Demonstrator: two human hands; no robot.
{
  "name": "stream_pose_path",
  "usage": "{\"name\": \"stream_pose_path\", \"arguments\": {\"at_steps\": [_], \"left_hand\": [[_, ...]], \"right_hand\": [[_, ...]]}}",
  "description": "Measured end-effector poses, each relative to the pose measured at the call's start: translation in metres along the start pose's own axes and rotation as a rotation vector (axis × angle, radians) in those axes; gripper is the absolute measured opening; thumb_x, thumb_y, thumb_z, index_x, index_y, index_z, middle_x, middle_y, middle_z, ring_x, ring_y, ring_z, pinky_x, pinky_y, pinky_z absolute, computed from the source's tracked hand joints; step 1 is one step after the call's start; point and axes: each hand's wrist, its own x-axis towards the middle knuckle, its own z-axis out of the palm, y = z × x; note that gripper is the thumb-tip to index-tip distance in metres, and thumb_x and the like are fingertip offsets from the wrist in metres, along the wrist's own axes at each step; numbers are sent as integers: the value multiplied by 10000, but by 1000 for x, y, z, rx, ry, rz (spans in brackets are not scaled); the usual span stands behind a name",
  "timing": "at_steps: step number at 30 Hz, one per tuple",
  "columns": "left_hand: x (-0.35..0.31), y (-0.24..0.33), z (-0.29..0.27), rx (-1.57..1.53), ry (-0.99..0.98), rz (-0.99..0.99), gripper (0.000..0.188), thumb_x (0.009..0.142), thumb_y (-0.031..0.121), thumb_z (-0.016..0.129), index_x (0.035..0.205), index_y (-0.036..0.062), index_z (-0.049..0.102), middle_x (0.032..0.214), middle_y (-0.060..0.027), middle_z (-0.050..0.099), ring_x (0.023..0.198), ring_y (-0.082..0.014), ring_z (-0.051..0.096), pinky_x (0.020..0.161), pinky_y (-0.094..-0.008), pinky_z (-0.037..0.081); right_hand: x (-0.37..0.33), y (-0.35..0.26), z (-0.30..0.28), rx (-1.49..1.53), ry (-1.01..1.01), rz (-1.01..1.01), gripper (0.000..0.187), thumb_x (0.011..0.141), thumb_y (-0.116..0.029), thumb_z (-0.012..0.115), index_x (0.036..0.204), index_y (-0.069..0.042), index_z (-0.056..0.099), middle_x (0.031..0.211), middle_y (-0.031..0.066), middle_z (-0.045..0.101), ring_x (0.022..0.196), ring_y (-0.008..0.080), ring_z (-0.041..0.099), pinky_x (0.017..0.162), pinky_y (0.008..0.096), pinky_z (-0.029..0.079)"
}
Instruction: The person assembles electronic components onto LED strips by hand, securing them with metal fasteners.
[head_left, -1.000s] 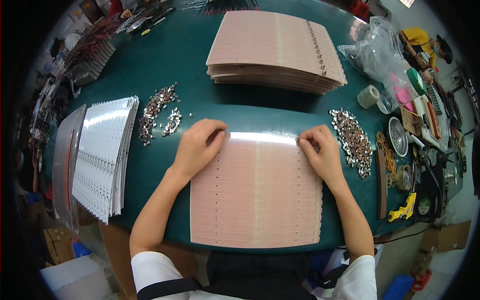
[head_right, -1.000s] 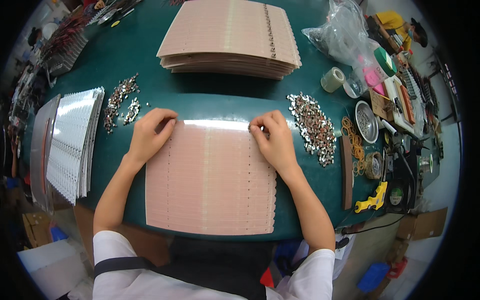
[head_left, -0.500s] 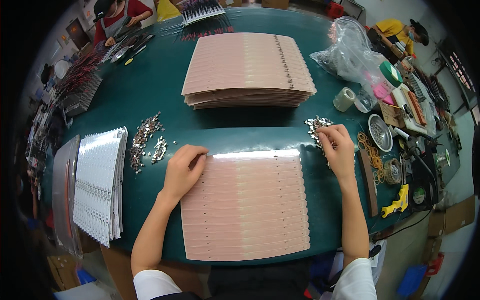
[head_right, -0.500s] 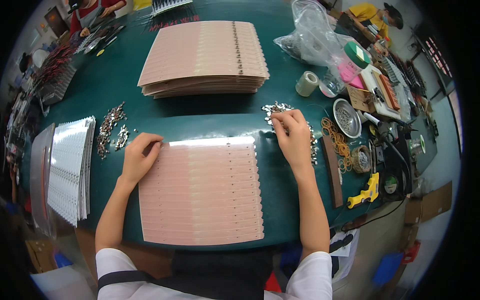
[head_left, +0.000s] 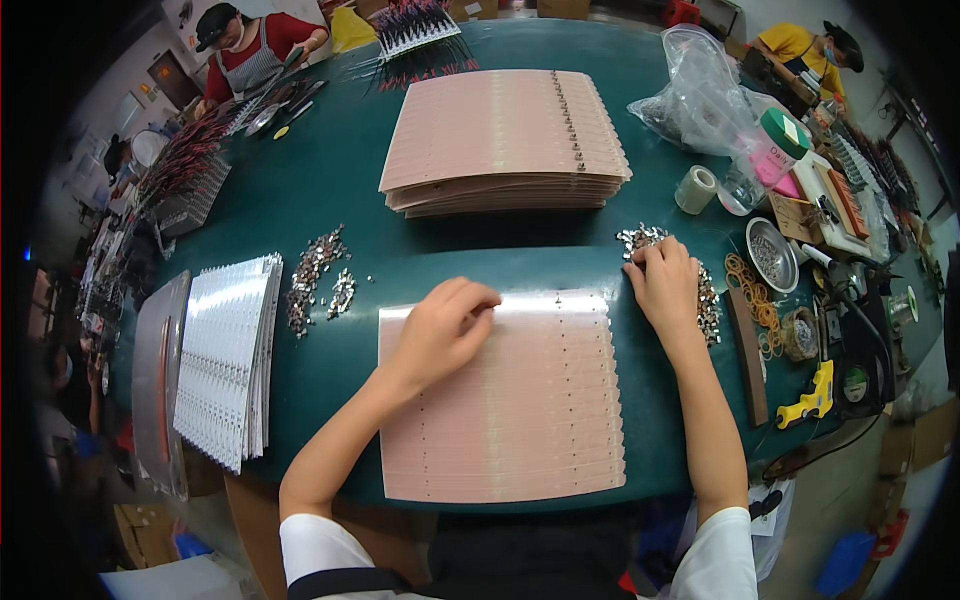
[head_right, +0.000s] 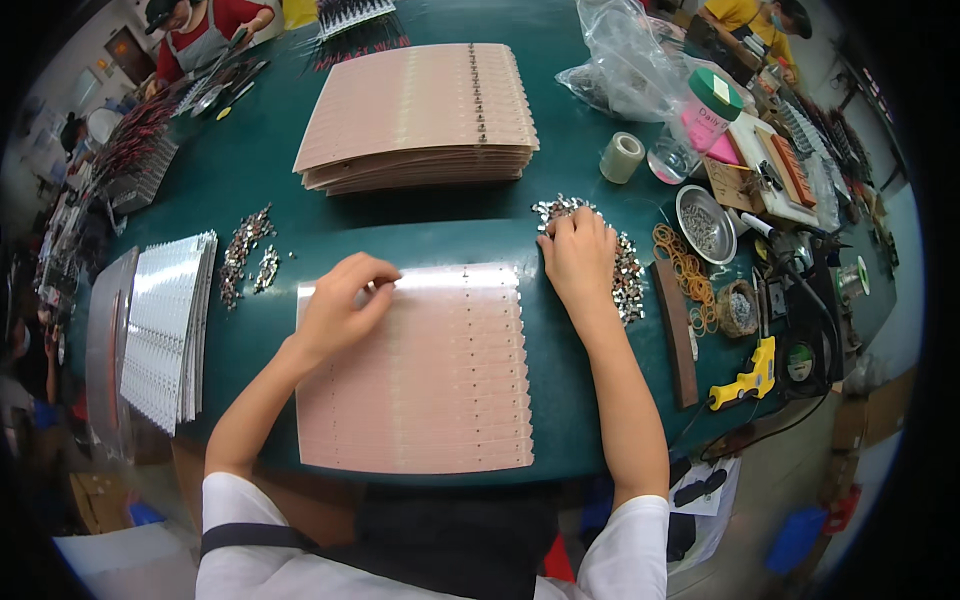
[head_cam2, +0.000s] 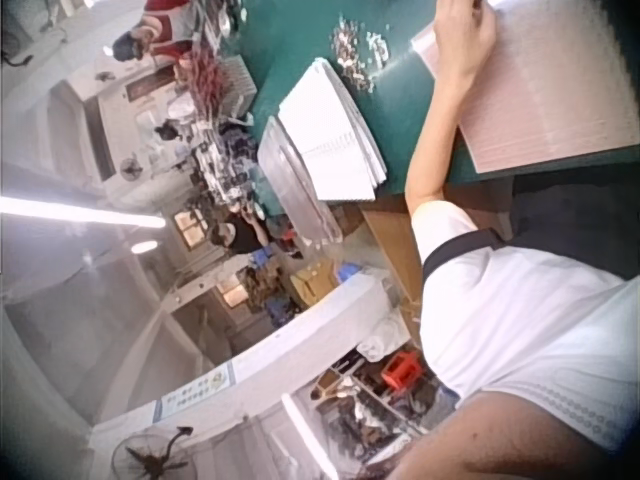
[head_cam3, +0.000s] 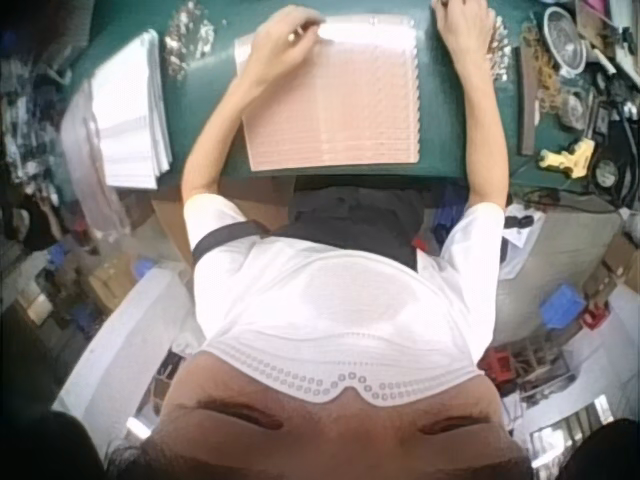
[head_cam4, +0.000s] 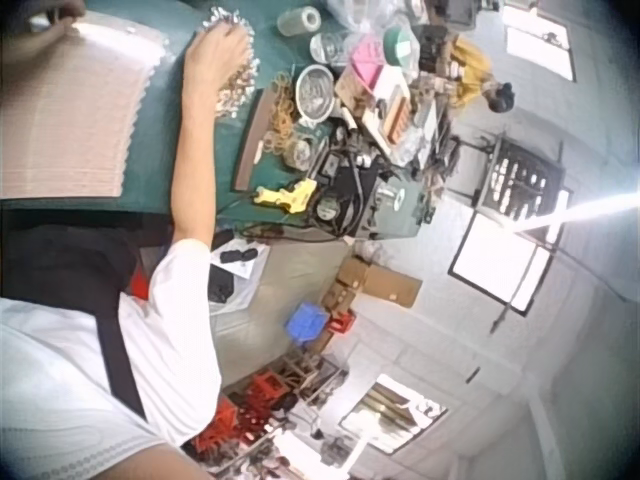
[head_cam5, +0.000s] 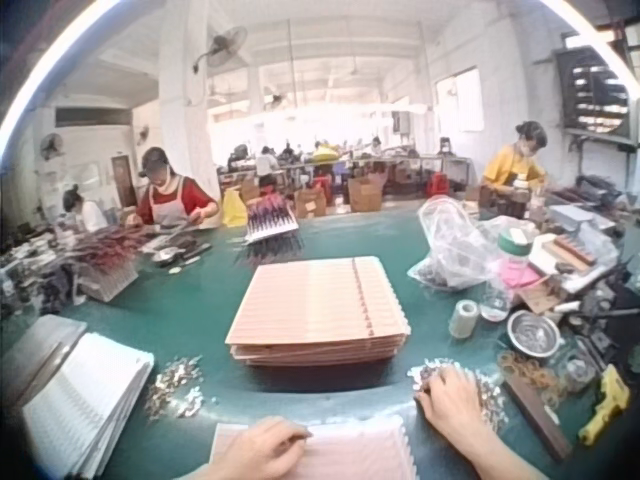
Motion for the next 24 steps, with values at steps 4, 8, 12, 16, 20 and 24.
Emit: {"name": "stream_pose_path", "arguments": {"at_steps": [4, 8, 12, 16, 20, 24], "left_hand": [[13, -5, 25, -87, 14, -8, 105, 878, 39, 657, 978, 15, 678, 918, -83, 679, 788, -168, 643, 685, -275, 514], [9, -14, 37, -264, 26, -258, 125, 910, 68, 645, 1014, 13, 686, 933, -58, 684, 799, -125, 644, 700, -264, 516], [10, -17, 46, -425, 97, -255, 146, 906, 125, 665, 1003, 21, 701, 913, -59, 672, 712, -132, 604, 674, -269, 501], [9, -18, 49, -405, 79, -235, 150, 906, 123, 667, 1012, 26, 708, 902, -50, 666, 716, -120, 584, 686, -266, 495], [8, -19, 49, -408, 76, -248, 152, 905, 122, 665, 1019, 31, 710, 897, -48, 664, 723, -118, 583, 691, -266, 494], [8, -18, 47, -407, 73, -239, 146, 906, 116, 657, 1013, 30, 709, 891, -49, 664, 722, -119, 581, 690, -269, 495]], "right_hand": [[2, -6, 6, 63, 36, -43, 118, 806, -162, 749, 862, -75, 692, 902, 82, 588, 916, 280, 578, 781, 428, 406], [-3, -49, -22, 835, -306, 105, 110, 841, -138, 737, 883, -40, 708, 866, 94, 596, 775, 239, 608, 723, 361, 480], [-12, -67, -21, 802, -334, 43, 92, 855, -102, 722, 892, -20, 703, 875, 93, 595, 751, 225, 609, 689, 334, 498], [-15, -71, -7, 700, -259, -114, 51, 846, -55, 702, 874, -14, 691, 874, 97, 589, 868, 283, 585, 779, 380, 485], [-16, -74, -7, 739, -277, -75, 43, 837, -40, 701, 867, -12, 688, 877, 95, 591, 900, 298, 569, 811, 389, 471], [-15, -72, -7, 697, -243, -115, 59, 843, -48, 710, 881, -7, 690, 873, 94, 595, 853, 273, 586, 756, 367, 485]]}}
